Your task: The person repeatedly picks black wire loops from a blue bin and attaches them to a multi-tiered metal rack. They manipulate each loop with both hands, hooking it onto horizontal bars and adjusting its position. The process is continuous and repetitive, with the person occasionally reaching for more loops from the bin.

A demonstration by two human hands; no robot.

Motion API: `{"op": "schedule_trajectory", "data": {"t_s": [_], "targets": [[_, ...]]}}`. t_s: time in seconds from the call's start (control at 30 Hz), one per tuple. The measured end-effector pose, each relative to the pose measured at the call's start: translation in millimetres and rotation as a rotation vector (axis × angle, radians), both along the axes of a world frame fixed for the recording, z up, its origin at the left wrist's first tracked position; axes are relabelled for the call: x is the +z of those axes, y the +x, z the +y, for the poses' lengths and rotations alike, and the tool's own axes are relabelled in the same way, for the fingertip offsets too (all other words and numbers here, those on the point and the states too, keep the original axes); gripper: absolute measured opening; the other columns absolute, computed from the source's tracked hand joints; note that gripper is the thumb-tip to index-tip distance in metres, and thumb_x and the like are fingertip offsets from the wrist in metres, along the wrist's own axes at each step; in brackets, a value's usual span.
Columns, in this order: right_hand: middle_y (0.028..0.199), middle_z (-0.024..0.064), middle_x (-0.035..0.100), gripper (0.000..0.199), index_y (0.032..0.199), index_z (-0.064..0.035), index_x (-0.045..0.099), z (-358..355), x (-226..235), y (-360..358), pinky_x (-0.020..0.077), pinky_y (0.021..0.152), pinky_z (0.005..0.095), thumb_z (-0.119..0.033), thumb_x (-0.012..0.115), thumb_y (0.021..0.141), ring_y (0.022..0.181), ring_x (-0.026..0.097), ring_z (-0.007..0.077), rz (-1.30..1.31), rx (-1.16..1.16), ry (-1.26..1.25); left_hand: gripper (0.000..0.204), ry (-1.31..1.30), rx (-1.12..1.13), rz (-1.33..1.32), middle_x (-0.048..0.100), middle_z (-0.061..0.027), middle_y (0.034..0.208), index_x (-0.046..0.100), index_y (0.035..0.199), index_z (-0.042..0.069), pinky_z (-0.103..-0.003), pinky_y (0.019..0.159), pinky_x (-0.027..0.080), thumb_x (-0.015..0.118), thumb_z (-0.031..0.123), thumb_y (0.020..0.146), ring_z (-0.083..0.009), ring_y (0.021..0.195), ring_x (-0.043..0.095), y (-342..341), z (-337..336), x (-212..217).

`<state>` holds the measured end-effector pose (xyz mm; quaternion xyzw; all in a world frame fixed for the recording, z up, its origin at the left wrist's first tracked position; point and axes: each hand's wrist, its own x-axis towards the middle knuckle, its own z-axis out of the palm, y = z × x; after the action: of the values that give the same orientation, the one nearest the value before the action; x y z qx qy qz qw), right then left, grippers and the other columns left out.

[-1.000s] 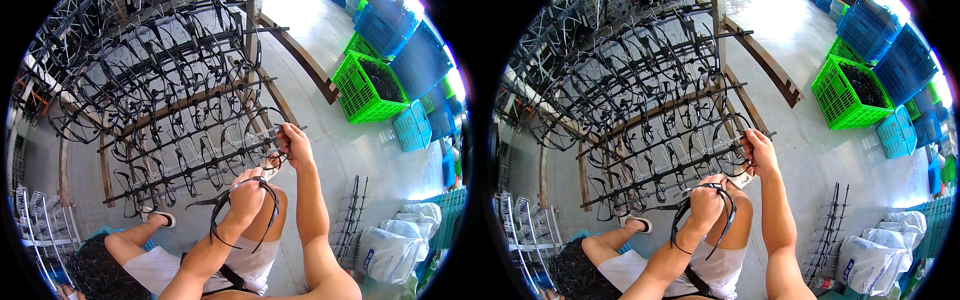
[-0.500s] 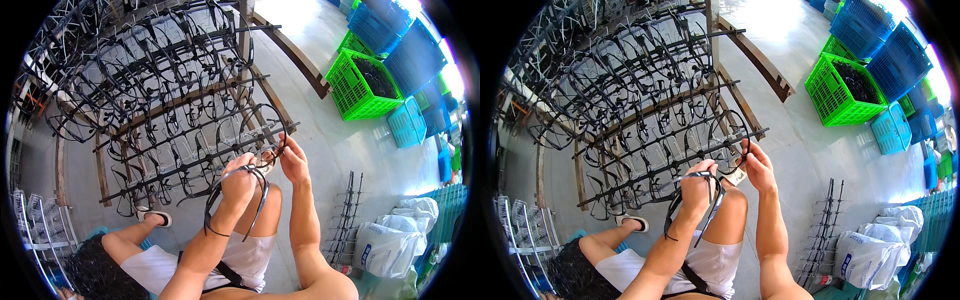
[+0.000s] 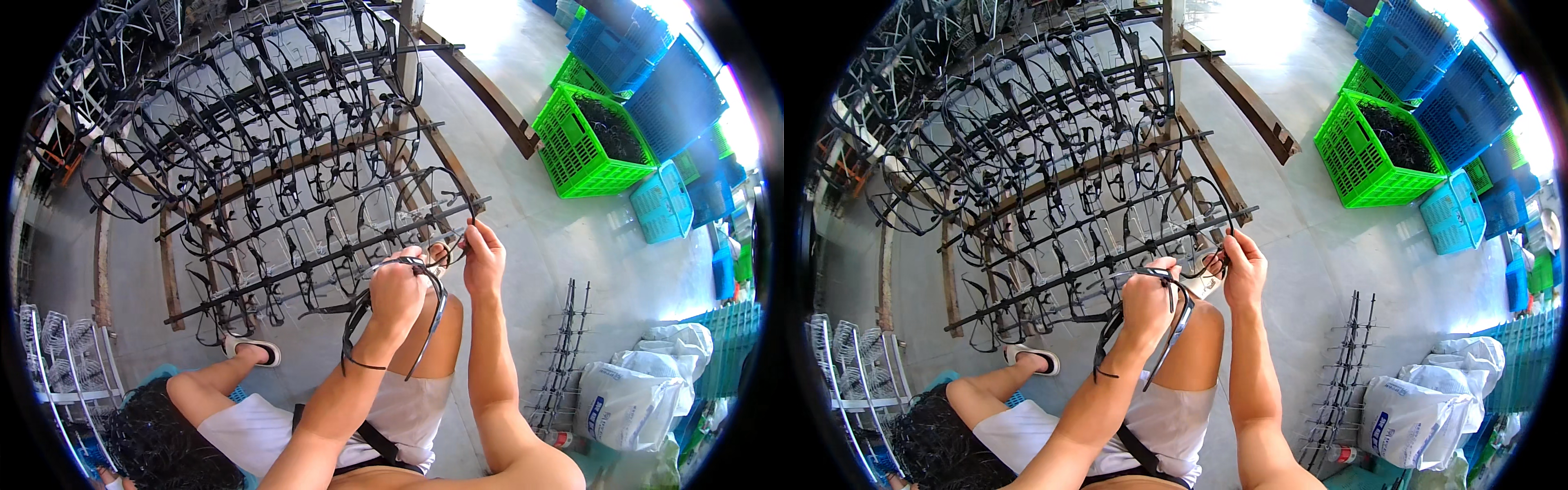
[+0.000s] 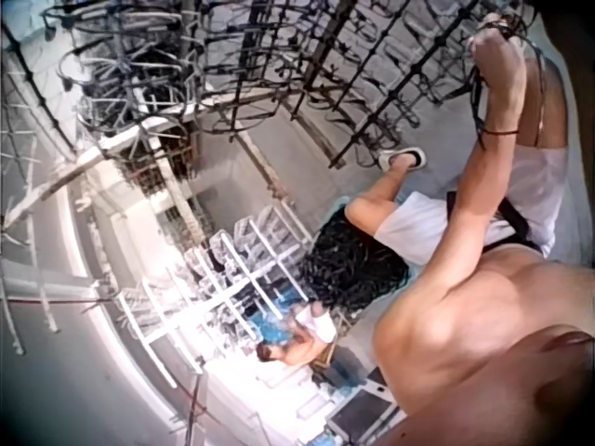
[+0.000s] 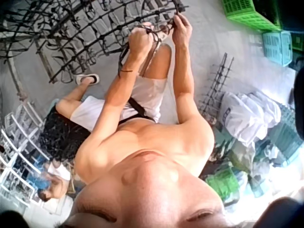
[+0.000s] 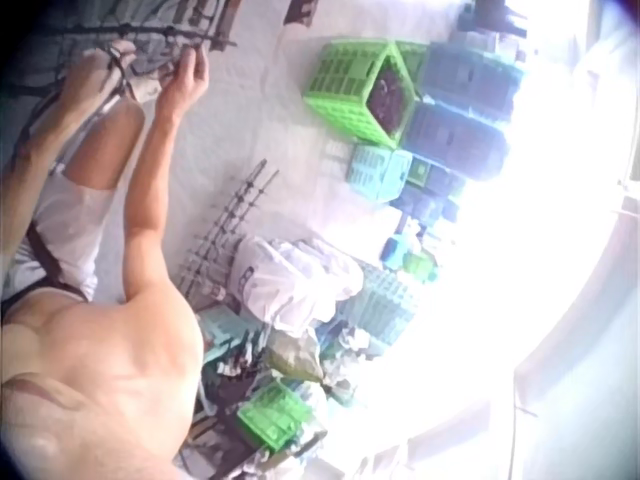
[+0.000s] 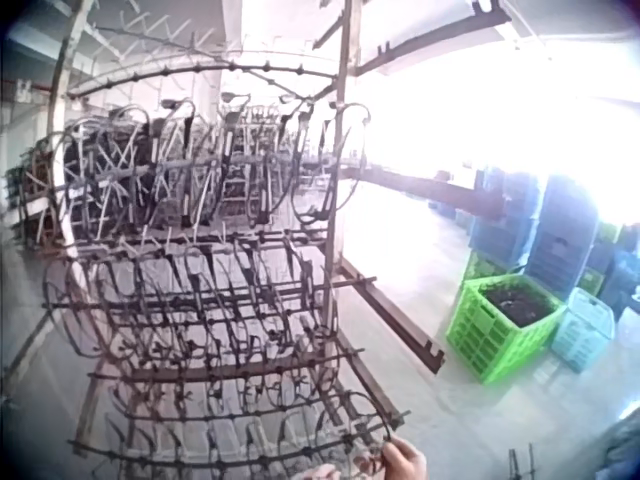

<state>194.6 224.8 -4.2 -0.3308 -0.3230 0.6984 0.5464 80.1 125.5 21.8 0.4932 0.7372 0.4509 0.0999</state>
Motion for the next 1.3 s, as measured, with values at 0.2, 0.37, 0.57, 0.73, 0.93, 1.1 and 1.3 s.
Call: {"op": "schedule_trajectory", "data": {"t_s": [0.2,0.37,0.57,0.73,0.93,1.1,1.3], "targets": [[0.094,0.0044,0.062,0.023,0.111,0.0032,0.060,0.8,-7.5,4.7,0.0454,0.077,0.0263,-0.010,0.057,0.091,0.079,0.054,0.0117,0.010,-0.070,0.025,0.012,0.028,0.006,-0.036,0.065,-0.0185,0.083,0.063,0.091,0.003,-0.042,0.066,0.049,0.058,0.011,0.084,-0.0378,0.077,0.062,6.8,-0.3,-3.0],[0.104,0.0042,0.052,0.024,0.113,0.0017,0.057,-28.5,29.8,7.5,0.0417,0.082,0.0267,-0.010,0.050,0.094,0.084,0.050,0.0128,-0.878,-0.370,0.482,0.023,0.041,-0.020,-0.341,0.067,-0.0108,0.083,0.063,0.101,0.004,-0.030,0.066,0.049,0.060,0.023,0.091,-0.0172,0.072,0.063,3.7,-25.8,17.8],[0.098,0.0092,0.061,0.031,0.114,0.0040,0.056,-104.0,74.5,-2.0,0.0457,0.077,0.0286,-0.010,0.062,0.087,0.089,0.058,0.0180,-0.641,0.545,0.681,0.053,0.375,-0.174,-1.582,0.062,-0.0138,0.114,0.060,0.113,-0.001,-0.033,0.098,0.038,0.038,0.045,0.098,-0.0215,0.111,0.054,-16.3,-57.7,59.3],[0.092,0.0036,0.060,0.024,0.108,0.0042,0.060,-97.8,61.0,4.2,0.0456,0.073,0.0242,-0.013,0.059,0.091,0.083,0.055,0.0097,-0.229,0.652,0.190,0.046,0.206,-0.377,-1.426,0.064,-0.0185,0.111,0.058,0.115,-0.002,-0.036,0.088,0.047,0.043,0.038,0.097,-0.0263,0.100,0.062,-32.2,-66.9,61.3],[0.082,0.0072,0.062,0.022,0.100,0.0016,0.059,-49.3,80.1,27.3,0.0388,0.053,0.0207,-0.017,0.049,0.097,0.059,0.049,0.0074,0.003,0.240,0.071,0.028,0.197,-0.142,-0.993,0.053,-0.0023,0.062,0.058,0.110,0.001,-0.025,0.056,0.042,0.050,0.024,0.095,-0.0112,0.058,0.052,-38.4,-85.0,46.8],[0.079,0.0050,0.062,0.021,0.099,0.0015,0.059,-45.0,92.5,-10.7,0.0313,0.044,0.0188,-0.017,0.049,0.096,0.049,0.041,0.0041,-0.387,0.034,0.188,0.027,0.031,0.126,-0.272,0.055,-0.0009,0.064,0.058,0.113,0.004,-0.025,0.052,0.041,0.061,0.011,0.087,-0.0074,0.055,0.047,-26.9,-68.2,16.6],[0.077,0.0025,0.061,0.021,0.094,0.0004,0.061,-13.4,65.3,-36.0,0.0290,0.042,0.0178,-0.020,0.054,0.095,0.047,0.040,0.0024,-0.616,0.154,0.129,0.012,0.031,0.141,-0.172,0.063,-0.0106,0.068,0.065,0.092,0.001,-0.027,0.053,0.046,0.065,0.008,0.083,-0.0164,0.055,0.059,-27.3,-60.7,-6.4]]}}
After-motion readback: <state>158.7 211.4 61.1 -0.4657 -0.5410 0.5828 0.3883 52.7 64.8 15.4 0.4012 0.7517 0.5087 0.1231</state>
